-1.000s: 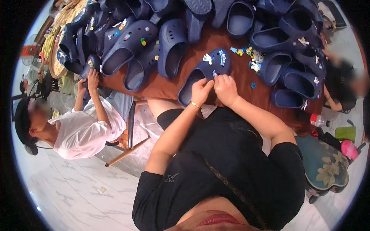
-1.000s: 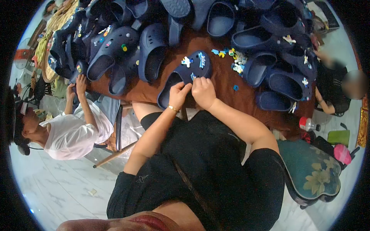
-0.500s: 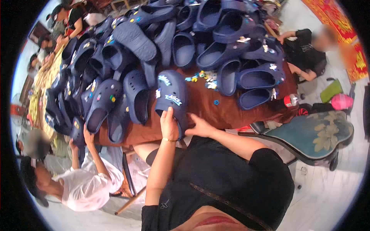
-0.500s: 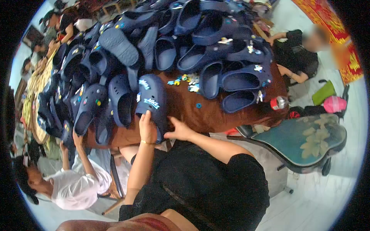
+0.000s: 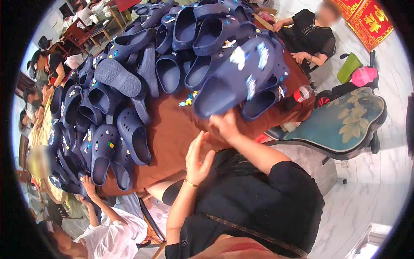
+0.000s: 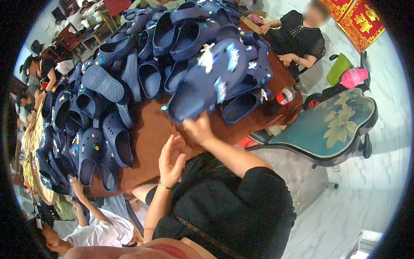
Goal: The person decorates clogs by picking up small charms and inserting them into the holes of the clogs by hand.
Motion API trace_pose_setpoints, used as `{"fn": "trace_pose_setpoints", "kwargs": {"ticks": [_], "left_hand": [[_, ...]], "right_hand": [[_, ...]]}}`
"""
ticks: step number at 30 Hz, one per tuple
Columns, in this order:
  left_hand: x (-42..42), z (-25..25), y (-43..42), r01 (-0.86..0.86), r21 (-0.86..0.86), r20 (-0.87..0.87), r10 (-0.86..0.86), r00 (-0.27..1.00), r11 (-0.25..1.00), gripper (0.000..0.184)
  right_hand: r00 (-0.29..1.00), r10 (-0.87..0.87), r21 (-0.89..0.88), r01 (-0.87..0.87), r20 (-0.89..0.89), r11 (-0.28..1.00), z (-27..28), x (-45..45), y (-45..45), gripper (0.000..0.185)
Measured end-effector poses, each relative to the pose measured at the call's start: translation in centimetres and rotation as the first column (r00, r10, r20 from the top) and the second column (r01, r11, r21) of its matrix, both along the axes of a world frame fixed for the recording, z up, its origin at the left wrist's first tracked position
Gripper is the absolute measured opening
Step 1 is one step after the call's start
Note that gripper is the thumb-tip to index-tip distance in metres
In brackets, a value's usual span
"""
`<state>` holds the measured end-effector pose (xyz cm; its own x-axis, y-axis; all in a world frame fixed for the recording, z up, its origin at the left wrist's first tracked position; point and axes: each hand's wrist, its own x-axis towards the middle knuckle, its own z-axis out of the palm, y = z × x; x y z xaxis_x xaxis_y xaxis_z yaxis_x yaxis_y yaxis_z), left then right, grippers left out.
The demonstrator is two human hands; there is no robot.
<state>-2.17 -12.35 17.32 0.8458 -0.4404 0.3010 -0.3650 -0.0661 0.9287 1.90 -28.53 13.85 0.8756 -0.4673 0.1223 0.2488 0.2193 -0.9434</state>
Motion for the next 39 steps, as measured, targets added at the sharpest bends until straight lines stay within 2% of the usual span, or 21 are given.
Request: {"fn": "trace_pose_setpoints", "kwargs": {"ticks": [1,2,3,5,7,8,10,15,18,21,24,26,28,31,34,37,39], "left_hand": [[0.1,-0.6,0.3,-0.042,0.009,-0.043,0.042,0.998,0.999,0.057],[0.0,-1.0,0.5,-0.075,0.01,-0.095,0.076,0.993,0.997,0.055],[0.0,-1.9,0.9,-0.088,0.006,-0.156,0.088,0.984,0.996,0.054],[0.0,-3.3,1.5,-0.106,0.047,-0.241,0.114,0.964,0.993,0.052],[0.1,-4.4,2.4,-0.092,0.13,-0.287,0.127,0.949,0.987,0.05],[0.0,-5.6,3.0,-0.116,0.17,-0.263,0.159,0.952,0.979,0.049],[0.1,-9.1,3.9,-0.168,0.239,-0.208,0.22,0.953,0.956,0.047],[0.0,-13.0,6.7,-0.304,0.329,-0.115,0.357,0.927,0.894,0.038],[0.7,-13.4,8.4,-0.428,0.405,0.055,0.445,0.894,0.808,0.032],[1.8,-13.7,9.2,-0.54,0.427,0.235,0.488,0.841,0.725,0.027],[3.1,-16.0,10.5,-0.61,0.425,0.383,0.478,0.79,0.668,0.025],[3.3,-16.6,10.7,-0.611,0.435,0.424,0.448,0.787,0.662,0.026],[3.1,-17.0,10.5,-0.639,0.446,0.474,0.44,0.762,0.626,0.028],[2.9,-16.8,10.0,-0.689,0.45,0.543,0.438,0.717,0.568,0.03],[2.9,-16.8,10.1,-0.712,0.444,0.58,0.432,0.691,0.544,0.032],[2.9,-16.8,10.0,-0.711,0.451,0.58,0.428,0.693,0.539,0.033],[2.8,-16.7,10.0,-0.713,0.446,0.581,0.43,0.691,0.542,0.033]], "right_hand": [[0.998,-0.01,0.064,0.014,-0.062,0.998,0.5,1.1,-2.3,0.051],[0.997,-0.08,0.017,0.08,-0.005,0.997,1.1,2.3,-4.4,0.051],[0.987,-0.157,-0.003,0.157,-0.034,0.988,1.6,3.3,-6.3,0.047],[0.99,-0.122,0.24,0.136,-0.073,0.961,0.8,5.4,-10.8,0.029],[0.977,-0.116,0.374,0.176,-0.178,0.91,0.4,6.2,-13.3,0.025],[0.962,-0.076,0.445,0.19,-0.26,0.875,-1.5,7.0,-14.7,0.025],[0.964,-0.08,0.501,0.202,-0.254,0.841,-2.9,6.8,-14.2,0.025],[0.957,-0.141,0.442,0.244,-0.252,0.863,-2.5,5.6,-9.5,0.029],[0.965,-0.044,0.328,0.131,-0.26,0.936,-4.0,5.4,-6.8,0.03],[0.934,0.169,0.217,-0.102,-0.315,0.971,-5.5,5.7,-3.3,0.025],[0.832,0.411,0.152,-0.382,-0.372,0.911,-6.6,7.0,1.5,0.025],[0.761,0.462,0.004,-0.517,-0.456,0.856,-7.1,8.3,5.1,0.027],[0.715,0.527,-0.009,-0.598,-0.459,0.802,-8.3,10.4,8.2,0.033],[0.835,0.398,-0.324,-0.523,-0.38,0.788,-13.1,15.2,12.9,0.046],[0.86,0.253,-0.527,-0.479,-0.444,0.702,-12.2,18.5,16.8,0.06],[0.901,0.091,-0.709,-0.392,-0.423,0.587,-10.4,19.7,19.1,0.062],[0.885,0.081,-0.713,-0.421,-0.459,0.561,-8.9,19.1,19.6,0.054]]}}
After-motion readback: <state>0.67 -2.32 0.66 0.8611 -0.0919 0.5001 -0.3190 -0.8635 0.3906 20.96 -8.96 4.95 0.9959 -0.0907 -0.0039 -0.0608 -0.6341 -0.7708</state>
